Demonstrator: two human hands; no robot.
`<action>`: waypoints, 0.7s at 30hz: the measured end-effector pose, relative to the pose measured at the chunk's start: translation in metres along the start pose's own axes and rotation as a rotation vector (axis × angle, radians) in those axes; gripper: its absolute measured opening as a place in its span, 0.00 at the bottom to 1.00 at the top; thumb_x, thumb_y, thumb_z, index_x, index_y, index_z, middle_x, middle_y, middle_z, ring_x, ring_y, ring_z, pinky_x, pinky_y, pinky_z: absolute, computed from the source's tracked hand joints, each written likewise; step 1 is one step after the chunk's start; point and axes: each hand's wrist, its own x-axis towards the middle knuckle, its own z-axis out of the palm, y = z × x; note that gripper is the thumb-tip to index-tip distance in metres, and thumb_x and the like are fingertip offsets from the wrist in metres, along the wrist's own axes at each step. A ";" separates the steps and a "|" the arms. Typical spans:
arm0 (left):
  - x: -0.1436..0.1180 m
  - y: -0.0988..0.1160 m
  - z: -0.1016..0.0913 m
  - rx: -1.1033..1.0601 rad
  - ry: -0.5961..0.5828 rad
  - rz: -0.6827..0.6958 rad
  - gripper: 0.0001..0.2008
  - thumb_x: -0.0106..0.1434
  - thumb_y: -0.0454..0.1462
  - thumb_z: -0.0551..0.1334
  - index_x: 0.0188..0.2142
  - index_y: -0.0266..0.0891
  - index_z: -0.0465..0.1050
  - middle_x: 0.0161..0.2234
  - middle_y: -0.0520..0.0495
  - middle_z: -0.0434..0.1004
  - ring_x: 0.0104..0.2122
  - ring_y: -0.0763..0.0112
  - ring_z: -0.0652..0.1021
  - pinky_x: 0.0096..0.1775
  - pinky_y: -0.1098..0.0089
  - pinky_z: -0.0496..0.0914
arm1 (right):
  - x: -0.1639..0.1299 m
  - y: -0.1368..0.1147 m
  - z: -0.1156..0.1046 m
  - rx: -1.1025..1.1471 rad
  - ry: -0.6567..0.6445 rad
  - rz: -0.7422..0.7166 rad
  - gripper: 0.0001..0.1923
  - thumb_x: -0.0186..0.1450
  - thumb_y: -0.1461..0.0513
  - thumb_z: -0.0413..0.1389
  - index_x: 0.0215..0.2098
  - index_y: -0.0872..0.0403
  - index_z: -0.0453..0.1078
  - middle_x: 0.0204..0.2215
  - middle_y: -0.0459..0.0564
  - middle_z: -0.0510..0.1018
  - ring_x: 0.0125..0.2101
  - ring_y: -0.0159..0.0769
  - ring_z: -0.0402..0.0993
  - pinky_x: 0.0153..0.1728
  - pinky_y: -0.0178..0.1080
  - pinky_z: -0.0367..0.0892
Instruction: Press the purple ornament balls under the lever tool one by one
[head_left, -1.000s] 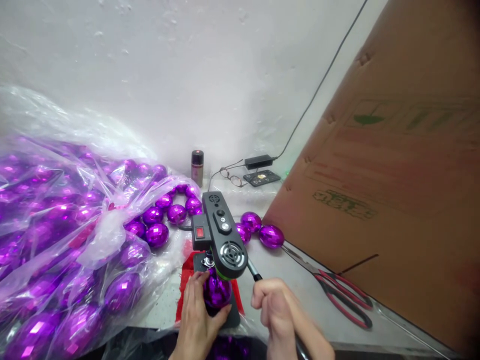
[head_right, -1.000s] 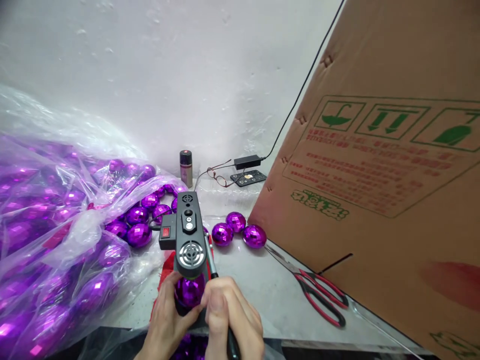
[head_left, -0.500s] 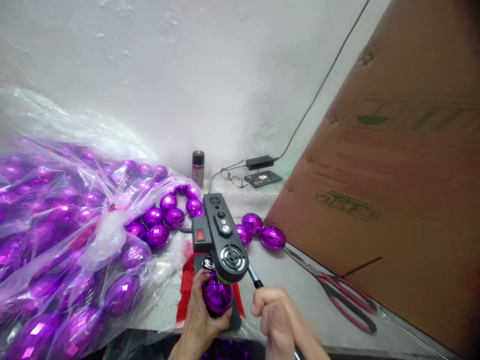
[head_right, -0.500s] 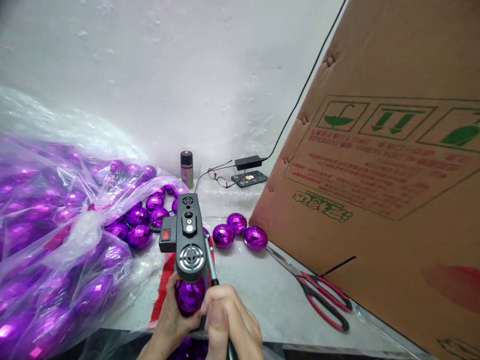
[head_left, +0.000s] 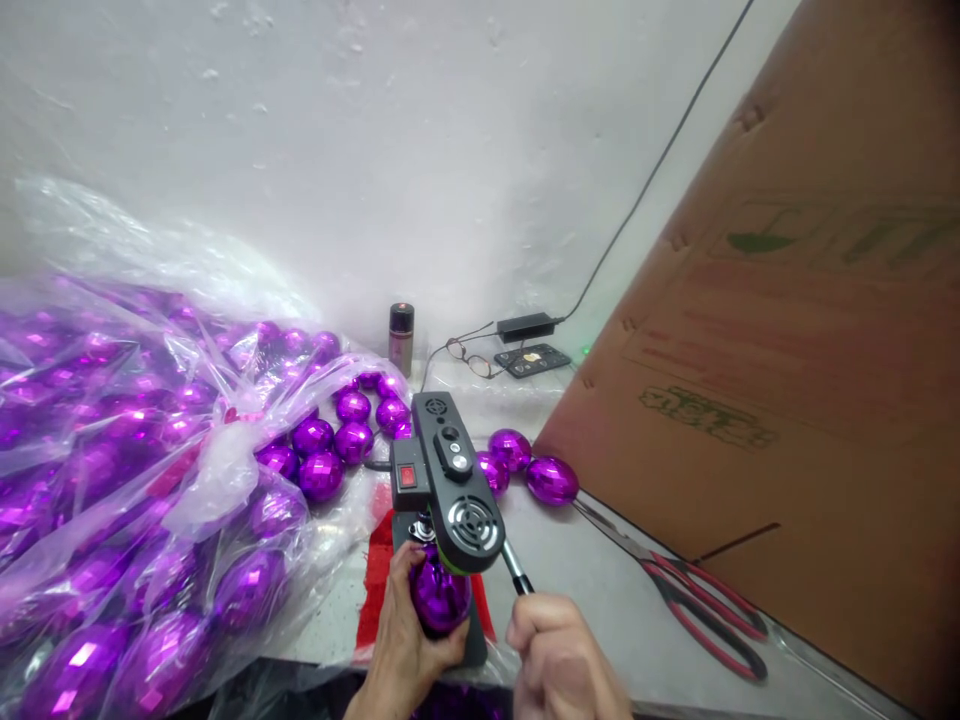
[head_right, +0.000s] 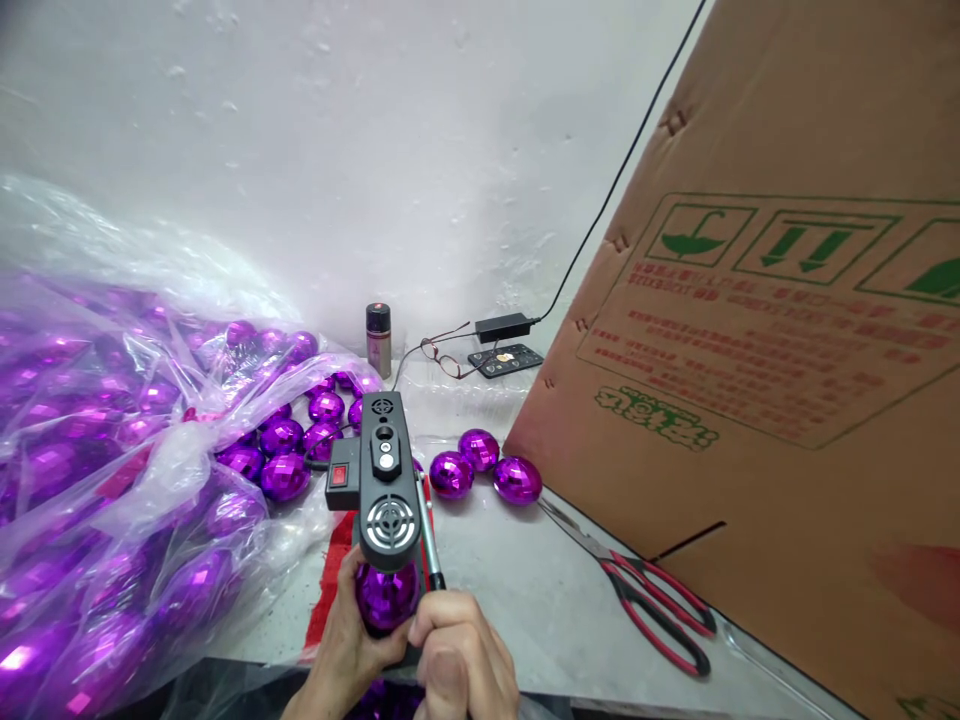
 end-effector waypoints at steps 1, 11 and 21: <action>0.001 0.000 -0.001 0.006 -0.023 -0.003 0.38 0.59 0.44 0.78 0.66 0.40 0.70 0.64 0.28 0.82 0.62 0.36 0.86 0.61 0.38 0.83 | 0.001 0.002 0.000 0.009 -0.009 -0.032 0.27 0.83 0.65 0.50 0.24 0.51 0.59 0.21 0.41 0.68 0.19 0.27 0.65 0.22 0.34 0.56; 0.002 -0.004 -0.003 0.061 0.002 0.079 0.40 0.59 0.40 0.79 0.68 0.39 0.69 0.66 0.27 0.81 0.64 0.35 0.86 0.62 0.38 0.84 | -0.002 0.010 -0.004 0.062 -0.030 -0.065 0.25 0.83 0.66 0.50 0.25 0.51 0.61 0.23 0.40 0.69 0.21 0.24 0.68 0.23 0.31 0.60; 0.002 -0.008 0.001 0.145 0.027 0.161 0.39 0.62 0.41 0.77 0.69 0.39 0.66 0.66 0.27 0.82 0.63 0.37 0.87 0.59 0.41 0.87 | -0.006 0.015 -0.002 0.074 0.024 -0.083 0.26 0.83 0.66 0.51 0.25 0.51 0.61 0.21 0.40 0.67 0.20 0.26 0.66 0.23 0.34 0.58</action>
